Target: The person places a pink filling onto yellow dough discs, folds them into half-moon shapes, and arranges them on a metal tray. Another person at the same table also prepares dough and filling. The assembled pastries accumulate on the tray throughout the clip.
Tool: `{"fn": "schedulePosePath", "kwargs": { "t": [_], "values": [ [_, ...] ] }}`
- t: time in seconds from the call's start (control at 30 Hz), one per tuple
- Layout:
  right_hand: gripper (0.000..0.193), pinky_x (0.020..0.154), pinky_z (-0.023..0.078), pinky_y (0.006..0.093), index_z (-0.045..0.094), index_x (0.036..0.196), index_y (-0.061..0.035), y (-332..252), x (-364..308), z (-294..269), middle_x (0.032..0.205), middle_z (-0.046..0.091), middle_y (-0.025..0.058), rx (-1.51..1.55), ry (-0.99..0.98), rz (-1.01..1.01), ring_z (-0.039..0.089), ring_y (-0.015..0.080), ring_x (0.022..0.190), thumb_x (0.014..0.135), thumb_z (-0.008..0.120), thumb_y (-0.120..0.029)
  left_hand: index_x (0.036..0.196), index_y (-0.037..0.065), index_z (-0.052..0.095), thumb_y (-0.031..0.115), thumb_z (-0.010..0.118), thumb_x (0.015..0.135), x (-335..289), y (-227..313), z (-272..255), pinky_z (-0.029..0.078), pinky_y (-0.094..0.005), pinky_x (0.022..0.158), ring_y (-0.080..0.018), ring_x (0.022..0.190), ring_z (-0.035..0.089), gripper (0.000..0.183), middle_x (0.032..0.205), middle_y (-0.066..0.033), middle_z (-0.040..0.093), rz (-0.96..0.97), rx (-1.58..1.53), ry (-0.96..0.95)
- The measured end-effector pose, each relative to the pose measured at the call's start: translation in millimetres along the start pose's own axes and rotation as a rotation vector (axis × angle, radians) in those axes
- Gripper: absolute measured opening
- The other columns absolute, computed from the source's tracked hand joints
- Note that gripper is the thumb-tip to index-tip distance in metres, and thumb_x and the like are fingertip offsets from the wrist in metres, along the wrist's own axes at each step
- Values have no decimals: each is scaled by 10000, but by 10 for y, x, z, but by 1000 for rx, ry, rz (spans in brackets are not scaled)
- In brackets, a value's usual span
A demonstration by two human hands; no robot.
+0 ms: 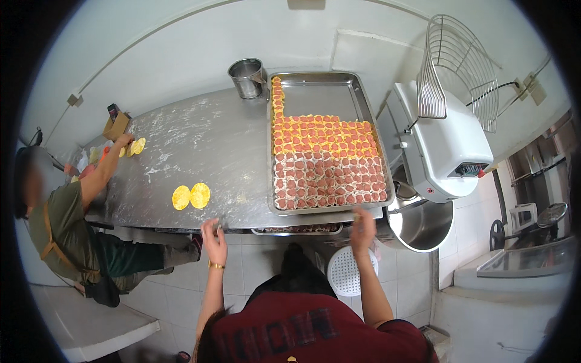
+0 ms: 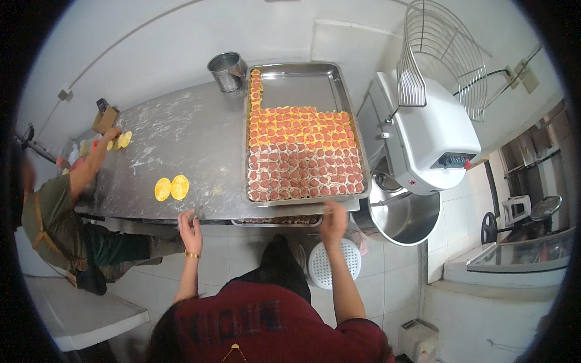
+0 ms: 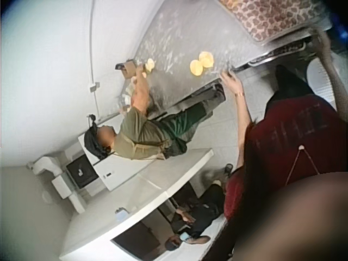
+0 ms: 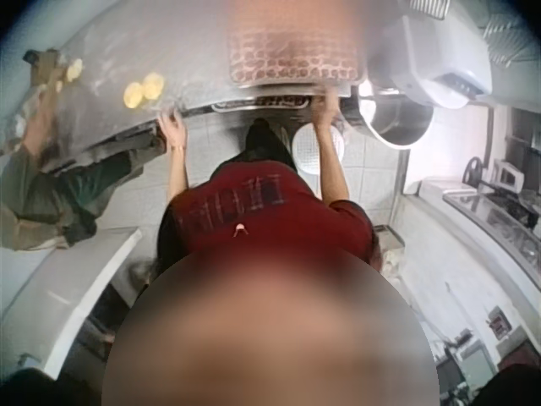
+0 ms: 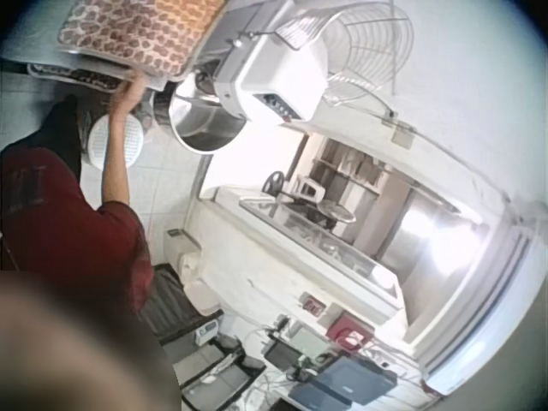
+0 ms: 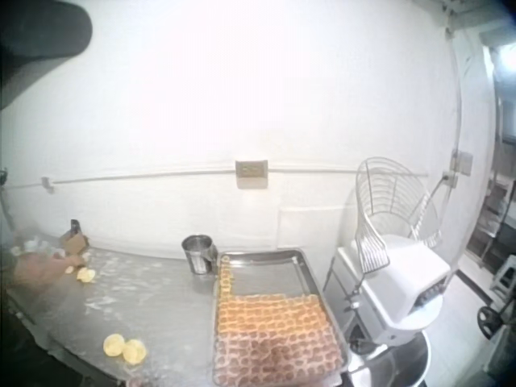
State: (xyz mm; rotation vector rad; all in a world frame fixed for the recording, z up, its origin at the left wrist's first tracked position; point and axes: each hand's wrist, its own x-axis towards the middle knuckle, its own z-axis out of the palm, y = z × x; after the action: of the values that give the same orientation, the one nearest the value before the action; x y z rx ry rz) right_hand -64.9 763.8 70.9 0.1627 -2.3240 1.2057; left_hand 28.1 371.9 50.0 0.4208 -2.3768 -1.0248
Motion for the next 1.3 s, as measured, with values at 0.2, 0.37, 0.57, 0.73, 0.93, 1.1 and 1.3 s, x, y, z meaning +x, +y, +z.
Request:
{"fn": "schedulePosePath", "kwargs": {
  "t": [0.2, 0.37, 0.57, 0.73, 0.93, 1.1, 1.3],
  "values": [
    [127, 671, 434, 288, 626, 962, 2, 461, 790, -373, 907, 620, 69, -5, 415, 192, 566, 173, 795, 882, 547, -58, 1093, 39, 520, 80, 516, 843, 607, 52, 697, 479, -429, 747, -339, 980, 539, 253, 1073, -171, 523, 143, 177, -60],
    [159, 696, 446, 314, 641, 978, -17, 1047, 1090, -314, 949, 608, 97, -65, 300, 311, 571, 211, 832, 888, 542, -103, 1071, 74, 518, 120, 530, 841, 586, 62, 903, 482, -435, 724, -333, 887, 578, 235, 1042, -131, 538, -11, 274, -83],
    [273, 735, 449, 371, 614, 1022, -13, 1363, 1203, -114, 885, 627, 158, -84, 31, 543, 587, 286, 810, 906, 518, -241, 1062, 72, 528, 119, 531, 853, 582, 128, 857, 473, -421, 716, -318, 862, 578, 215, 980, -121, 551, -74, 261, -96],
    [305, 681, 451, 463, 612, 1028, -61, 1191, 1205, -32, 826, 652, 184, -419, 22, 541, 615, 392, 786, 921, 430, -282, 1050, 79, 531, 127, 532, 856, 594, 155, 854, 477, -424, 699, -317, 842, 589, 199, 980, -112, 551, -43, 263, -79],
    [300, 673, 449, 469, 608, 1004, -59, 1137, 1206, -4, 837, 648, 190, -459, 61, 519, 607, 406, 786, 926, 434, -290, 1042, 85, 527, 146, 529, 860, 604, 137, 870, 482, -430, 690, -322, 833, 594, 192, 1011, -108, 549, -44, 281, -83],
    [281, 688, 453, 471, 609, 1005, -74, 1069, 1210, -11, 866, 645, 182, -529, 37, 528, 602, 400, 799, 929, 436, -282, 1029, 91, 521, 154, 536, 854, 593, 139, 864, 484, -440, 653, -335, 799, 593, 186, 1009, -113, 537, -8, 262, -77],
    [275, 703, 444, 474, 604, 982, -53, 1041, 1207, 13, 908, 629, 170, -552, 69, 425, 586, 396, 838, 925, 440, -266, 1017, 86, 521, 135, 533, 847, 602, 144, 858, 484, -430, 649, -328, 800, 594, 178, 1000, -110, 540, -4, 280, -61]
  ]
}}
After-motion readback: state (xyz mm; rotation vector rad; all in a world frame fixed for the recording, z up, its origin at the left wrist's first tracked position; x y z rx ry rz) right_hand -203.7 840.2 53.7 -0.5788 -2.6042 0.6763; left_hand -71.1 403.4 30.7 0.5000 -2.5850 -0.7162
